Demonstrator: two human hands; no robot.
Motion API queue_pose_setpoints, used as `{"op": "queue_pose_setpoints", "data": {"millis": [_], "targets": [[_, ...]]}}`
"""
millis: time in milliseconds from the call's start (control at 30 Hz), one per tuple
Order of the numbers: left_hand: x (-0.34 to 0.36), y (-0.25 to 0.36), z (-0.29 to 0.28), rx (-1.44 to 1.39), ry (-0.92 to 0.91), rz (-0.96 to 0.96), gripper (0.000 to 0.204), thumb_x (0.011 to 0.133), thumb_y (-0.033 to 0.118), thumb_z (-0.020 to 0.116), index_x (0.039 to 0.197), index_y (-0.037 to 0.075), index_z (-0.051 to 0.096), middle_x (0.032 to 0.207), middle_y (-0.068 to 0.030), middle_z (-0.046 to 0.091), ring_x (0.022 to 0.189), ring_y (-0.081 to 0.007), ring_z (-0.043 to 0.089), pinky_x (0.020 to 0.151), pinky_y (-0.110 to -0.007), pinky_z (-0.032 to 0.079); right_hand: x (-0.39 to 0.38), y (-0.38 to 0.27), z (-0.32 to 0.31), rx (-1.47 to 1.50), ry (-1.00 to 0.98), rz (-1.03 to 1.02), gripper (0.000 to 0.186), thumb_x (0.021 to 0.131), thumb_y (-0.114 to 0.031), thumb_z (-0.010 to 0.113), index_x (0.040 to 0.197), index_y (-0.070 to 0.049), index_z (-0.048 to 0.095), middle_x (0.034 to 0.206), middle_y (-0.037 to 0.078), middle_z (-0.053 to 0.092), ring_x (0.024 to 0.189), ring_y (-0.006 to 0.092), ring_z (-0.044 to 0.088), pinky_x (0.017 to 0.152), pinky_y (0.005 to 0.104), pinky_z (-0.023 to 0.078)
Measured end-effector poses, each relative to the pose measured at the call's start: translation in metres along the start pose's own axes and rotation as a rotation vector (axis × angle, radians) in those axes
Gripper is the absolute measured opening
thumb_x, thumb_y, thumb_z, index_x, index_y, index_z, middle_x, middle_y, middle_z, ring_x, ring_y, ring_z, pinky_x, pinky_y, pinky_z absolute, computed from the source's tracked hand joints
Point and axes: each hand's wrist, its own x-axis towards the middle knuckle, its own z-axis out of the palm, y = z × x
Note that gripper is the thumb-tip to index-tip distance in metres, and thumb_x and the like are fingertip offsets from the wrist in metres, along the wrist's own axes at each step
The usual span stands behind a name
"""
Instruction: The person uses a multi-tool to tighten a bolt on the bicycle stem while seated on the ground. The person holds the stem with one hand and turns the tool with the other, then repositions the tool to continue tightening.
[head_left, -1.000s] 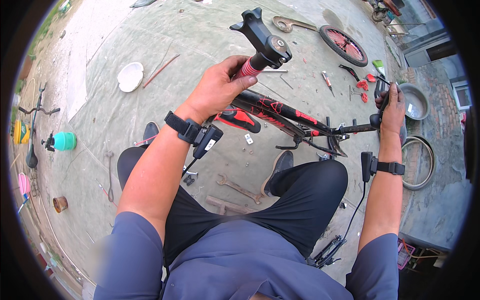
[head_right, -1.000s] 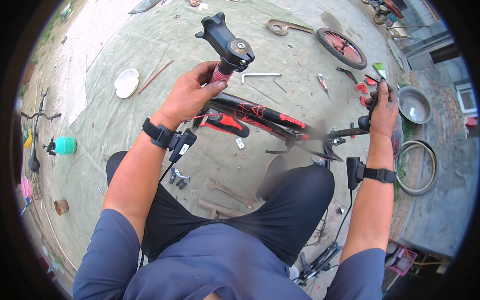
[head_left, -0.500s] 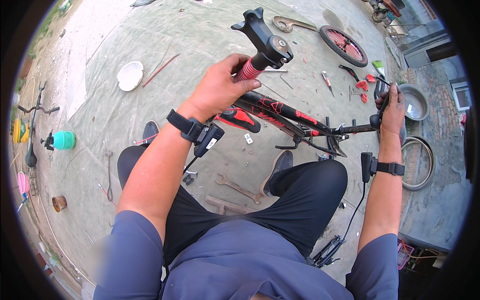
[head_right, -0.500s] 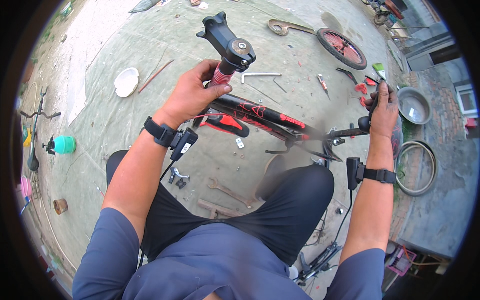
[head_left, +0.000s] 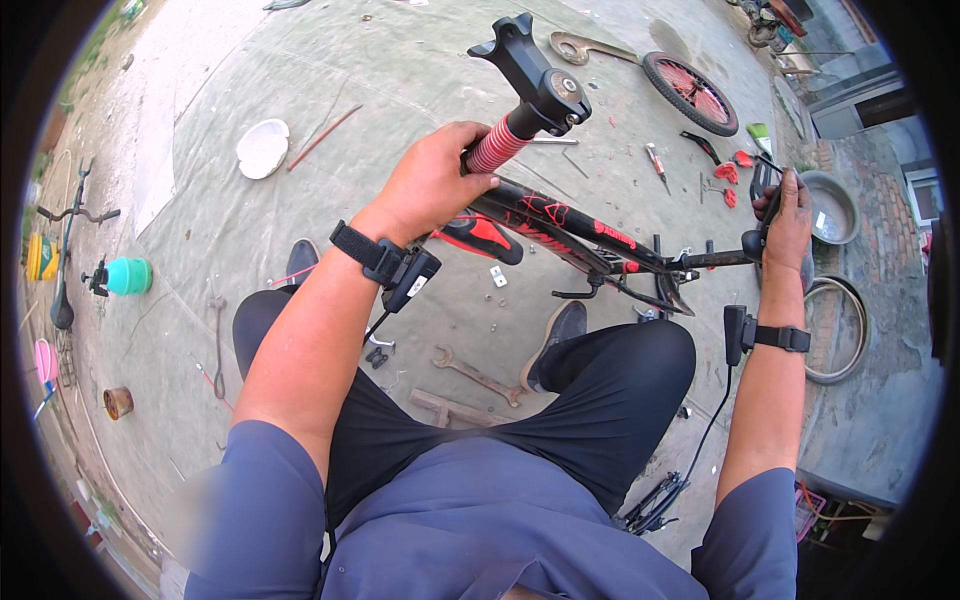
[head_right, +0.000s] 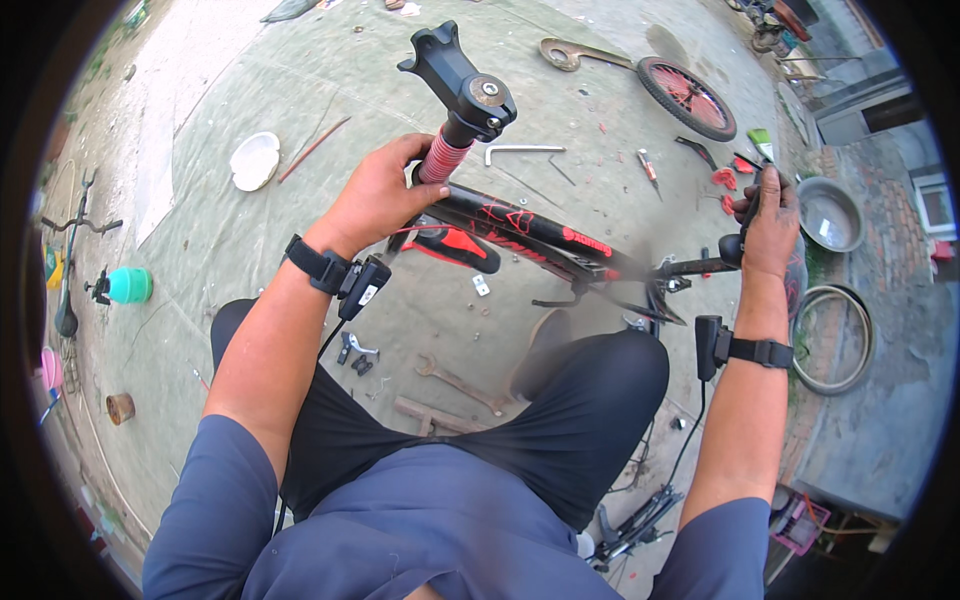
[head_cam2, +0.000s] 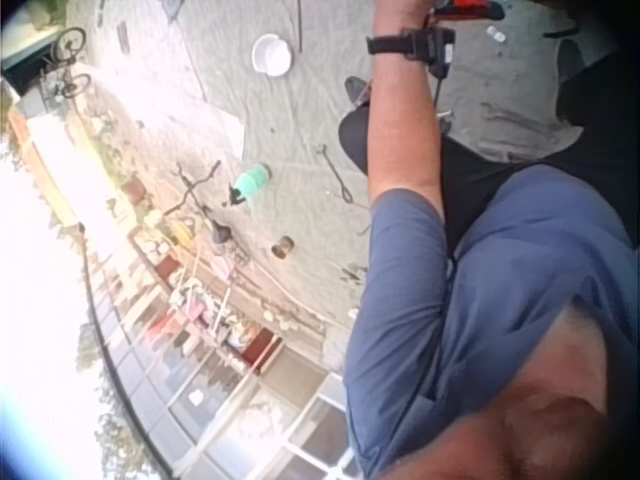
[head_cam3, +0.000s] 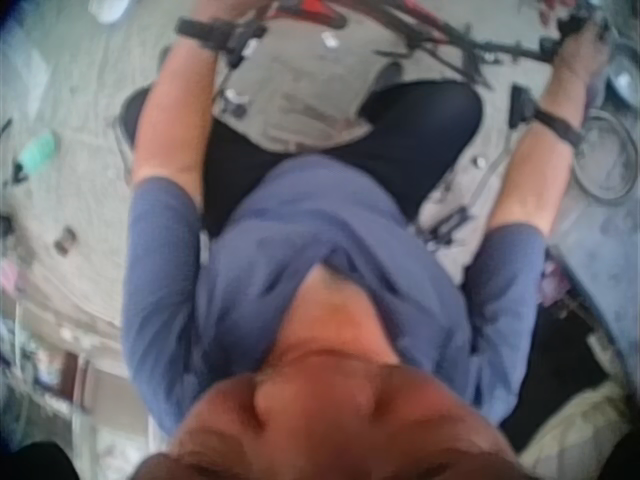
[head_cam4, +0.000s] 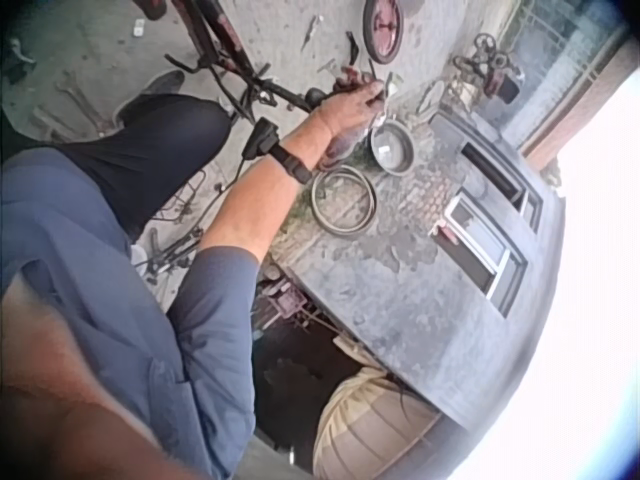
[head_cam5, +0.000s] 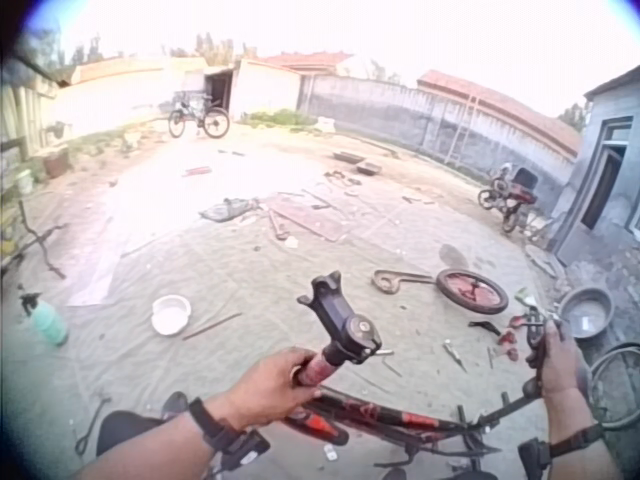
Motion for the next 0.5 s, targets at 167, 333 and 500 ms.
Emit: {"op": "queue_pose_setpoints", "data": {"millis": [167, 333, 500], "targets": [[-0.002, -0.007, -0.002, 0.060, 0.011, 0.001, 0.048, 0.083, 0.009, 0.082, 0.127, 0.000, 0.066, 0.120, -0.0154, 0.071, 0.110, -0.0273, 0.067, 0.100, -0.038, 0.051, 0.000, 0.000, -0.001, 0.004, -0.002, 0.002, 0.047, 0.102, -0.047, 0.065, 0.113, -0.001, 0.062, 0.082, 0.005, 0.063, 0.061, 0.0140, 0.063, 0.056, 0.0274, 0.051], [-0.003, -0.012, -0.001, 0.078, 0.006, -0.053, 0.048, 0.083, 0.011, 0.082, 0.127, 0.001, 0.067, 0.118, -0.0149, 0.072, 0.109, -0.0267, 0.067, 0.100, -0.038, 0.050, 0.004, 0.005, -0.004, -0.020, -0.009, 0.014, 0.045, 0.103, -0.048, 0.063, 0.116, -0.005, 0.063, 0.085, 0.005, 0.065, 0.065, 0.0133, 0.065, 0.059, 0.0275, 0.054], [-0.003, -0.021, 0.003, -0.101, 0.016, -0.098, 0.048, 0.083, 0.015, 0.082, 0.127, 0.000, 0.068, 0.119, -0.0188, 0.070, 0.110, -0.0309, 0.067, 0.098, -0.038, 0.051, 0.005, 0.005, -0.003, -0.020, -0.016, 0.013, 0.045, 0.103, -0.048, 0.063, 0.116, -0.005, 0.062, 0.086, 0.005, 0.065, 0.066, 0.0134, 0.065, 0.059, 0.0278, 0.054]]}}
